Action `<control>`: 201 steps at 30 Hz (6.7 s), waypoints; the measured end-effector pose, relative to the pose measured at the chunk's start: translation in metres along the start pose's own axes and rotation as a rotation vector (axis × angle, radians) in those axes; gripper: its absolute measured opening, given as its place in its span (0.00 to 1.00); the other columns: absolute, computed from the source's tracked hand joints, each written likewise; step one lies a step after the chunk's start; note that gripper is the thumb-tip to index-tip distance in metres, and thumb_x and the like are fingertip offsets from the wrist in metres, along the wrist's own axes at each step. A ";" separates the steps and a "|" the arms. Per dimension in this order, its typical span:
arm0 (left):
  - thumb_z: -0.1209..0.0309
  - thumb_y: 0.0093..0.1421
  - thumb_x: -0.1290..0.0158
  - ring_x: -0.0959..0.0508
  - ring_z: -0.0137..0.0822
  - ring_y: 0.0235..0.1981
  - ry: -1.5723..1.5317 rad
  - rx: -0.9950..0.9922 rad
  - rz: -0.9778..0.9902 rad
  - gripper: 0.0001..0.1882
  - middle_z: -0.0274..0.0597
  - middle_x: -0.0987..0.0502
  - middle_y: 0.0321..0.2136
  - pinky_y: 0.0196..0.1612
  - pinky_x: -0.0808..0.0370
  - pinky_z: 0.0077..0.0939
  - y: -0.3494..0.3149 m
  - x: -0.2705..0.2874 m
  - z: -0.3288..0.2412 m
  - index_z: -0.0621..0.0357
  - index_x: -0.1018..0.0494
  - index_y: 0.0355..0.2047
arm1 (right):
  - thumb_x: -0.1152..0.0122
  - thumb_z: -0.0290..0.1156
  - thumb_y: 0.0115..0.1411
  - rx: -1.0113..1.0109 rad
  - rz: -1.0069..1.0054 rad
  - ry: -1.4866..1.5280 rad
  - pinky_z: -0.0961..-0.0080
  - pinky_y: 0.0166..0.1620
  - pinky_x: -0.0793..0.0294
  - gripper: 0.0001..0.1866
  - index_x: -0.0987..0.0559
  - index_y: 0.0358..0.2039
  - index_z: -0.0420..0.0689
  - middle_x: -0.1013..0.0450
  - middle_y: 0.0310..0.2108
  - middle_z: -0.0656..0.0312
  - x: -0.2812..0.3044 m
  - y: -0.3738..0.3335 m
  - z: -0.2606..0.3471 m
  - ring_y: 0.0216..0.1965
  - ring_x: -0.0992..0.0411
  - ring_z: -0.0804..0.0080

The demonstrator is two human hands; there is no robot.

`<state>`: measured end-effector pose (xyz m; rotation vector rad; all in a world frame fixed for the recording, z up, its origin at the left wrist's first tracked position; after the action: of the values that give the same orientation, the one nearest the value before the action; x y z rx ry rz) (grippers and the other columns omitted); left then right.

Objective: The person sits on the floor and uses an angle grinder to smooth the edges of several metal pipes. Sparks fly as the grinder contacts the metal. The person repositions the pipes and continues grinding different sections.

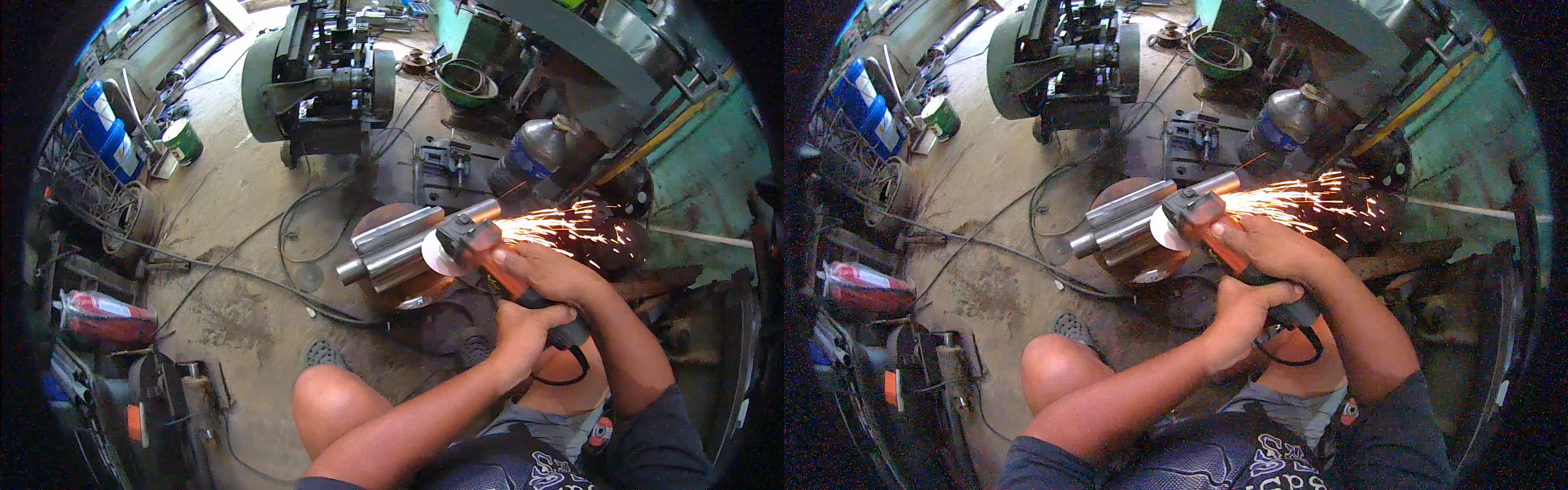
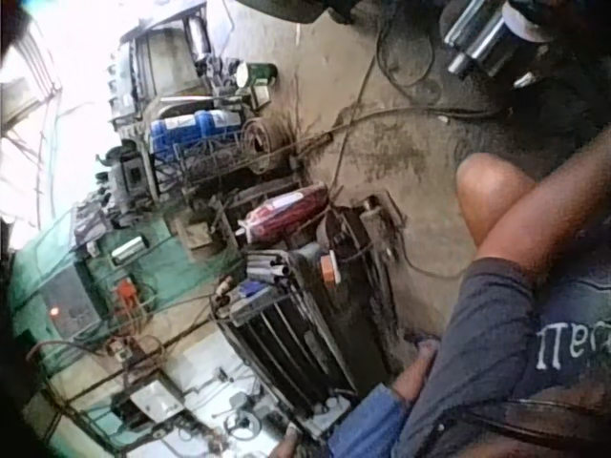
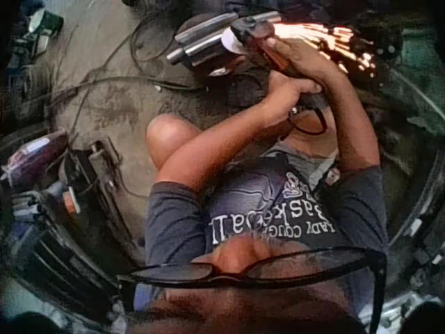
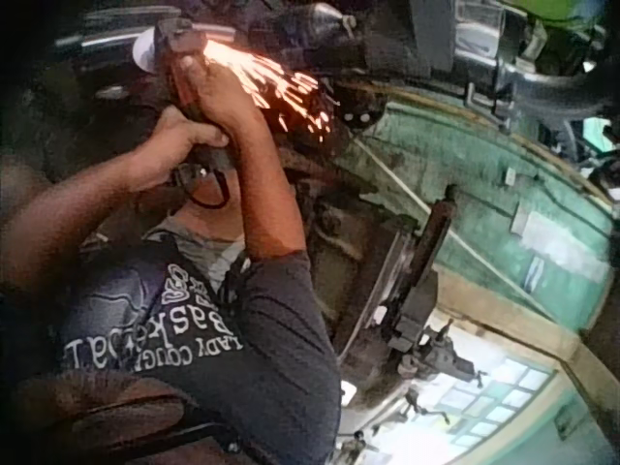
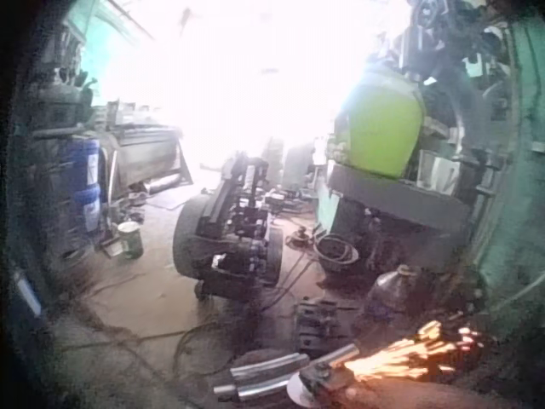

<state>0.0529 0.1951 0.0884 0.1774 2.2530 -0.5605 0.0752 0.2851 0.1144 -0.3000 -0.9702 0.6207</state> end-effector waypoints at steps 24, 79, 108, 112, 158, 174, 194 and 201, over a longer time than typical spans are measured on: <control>0.76 0.54 0.34 0.16 0.33 0.31 0.022 -0.095 -0.191 0.10 0.42 0.16 0.32 0.35 0.18 0.30 -0.049 0.052 -0.026 0.69 0.19 0.35 | 0.51 0.62 0.72 0.110 0.209 0.115 0.70 0.41 0.28 0.35 0.21 0.45 0.37 0.24 0.32 0.62 -0.064 0.009 0.064 0.34 0.31 0.74; 0.76 0.54 0.34 0.16 0.32 0.29 -0.012 -0.029 -0.035 0.09 0.42 0.16 0.31 0.33 0.20 0.28 0.004 0.003 0.005 0.68 0.18 0.34 | 0.51 0.65 0.70 -0.013 0.113 0.059 0.65 0.48 0.27 0.39 0.21 0.48 0.34 0.22 0.40 0.52 -0.007 0.001 0.002 0.41 0.27 0.67; 0.73 0.58 0.35 0.16 0.36 0.31 -0.059 0.045 -0.169 0.12 0.42 0.16 0.33 0.32 0.18 0.36 -0.045 0.047 -0.013 0.65 0.20 0.41 | 0.62 0.71 0.69 0.172 0.220 -0.127 0.55 0.46 0.24 0.45 0.18 0.42 0.35 0.20 0.34 0.43 -0.060 0.015 0.072 0.37 0.21 0.50; 0.73 0.59 0.36 0.16 0.33 0.31 -0.134 0.029 -0.045 0.11 0.41 0.16 0.33 0.33 0.18 0.33 -0.035 0.021 -0.017 0.64 0.20 0.41 | 0.58 0.64 0.73 0.016 0.260 -0.193 0.62 0.50 0.26 0.39 0.21 0.49 0.34 0.21 0.40 0.50 -0.036 0.007 0.054 0.41 0.26 0.62; 0.65 0.46 0.29 0.16 0.38 0.28 0.087 -0.078 -0.282 0.20 0.50 0.16 0.28 0.35 0.21 0.36 -0.009 0.036 -0.024 0.74 0.20 0.27 | 0.52 0.57 0.74 -0.059 0.233 0.093 0.74 0.55 0.31 0.31 0.22 0.58 0.40 0.23 0.48 0.64 -0.023 0.013 0.056 0.48 0.30 0.77; 0.72 0.50 0.32 0.17 0.33 0.29 -0.089 0.016 -0.017 0.13 0.42 0.16 0.30 0.36 0.20 0.30 0.009 -0.004 -0.009 0.67 0.18 0.34 | 0.46 0.51 0.71 -0.133 0.067 0.279 0.74 0.42 0.27 0.24 0.20 0.49 0.42 0.23 0.39 0.63 0.009 -0.002 0.012 0.36 0.29 0.77; 0.78 0.52 0.35 0.17 0.34 0.26 -0.154 0.023 0.005 0.10 0.44 0.17 0.29 0.29 0.19 0.30 -0.009 -0.004 -0.018 0.72 0.20 0.34 | 0.55 0.57 0.72 -0.054 0.056 0.028 0.63 0.38 0.27 0.32 0.21 0.35 0.36 0.24 0.28 0.55 0.008 -0.011 0.006 0.31 0.29 0.67; 0.75 0.54 0.35 0.16 0.33 0.28 -0.092 0.031 0.022 0.10 0.42 0.16 0.30 0.33 0.20 0.29 0.002 -0.007 -0.007 0.68 0.19 0.36 | 0.50 0.51 0.72 -0.072 0.058 0.159 0.70 0.36 0.28 0.25 0.20 0.38 0.38 0.25 0.30 0.62 0.008 -0.003 -0.010 0.30 0.31 0.74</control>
<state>0.0537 0.2002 0.0976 0.1883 2.1514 -0.5802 0.0876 0.2878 0.1157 -0.4364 -0.8342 0.6054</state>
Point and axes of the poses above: each hand's wrist, its own y-axis towards the middle knuckle, its own x-axis out of the back of the hand, z = x × y, the point moved 10 cm from there along y, towards the middle knuckle
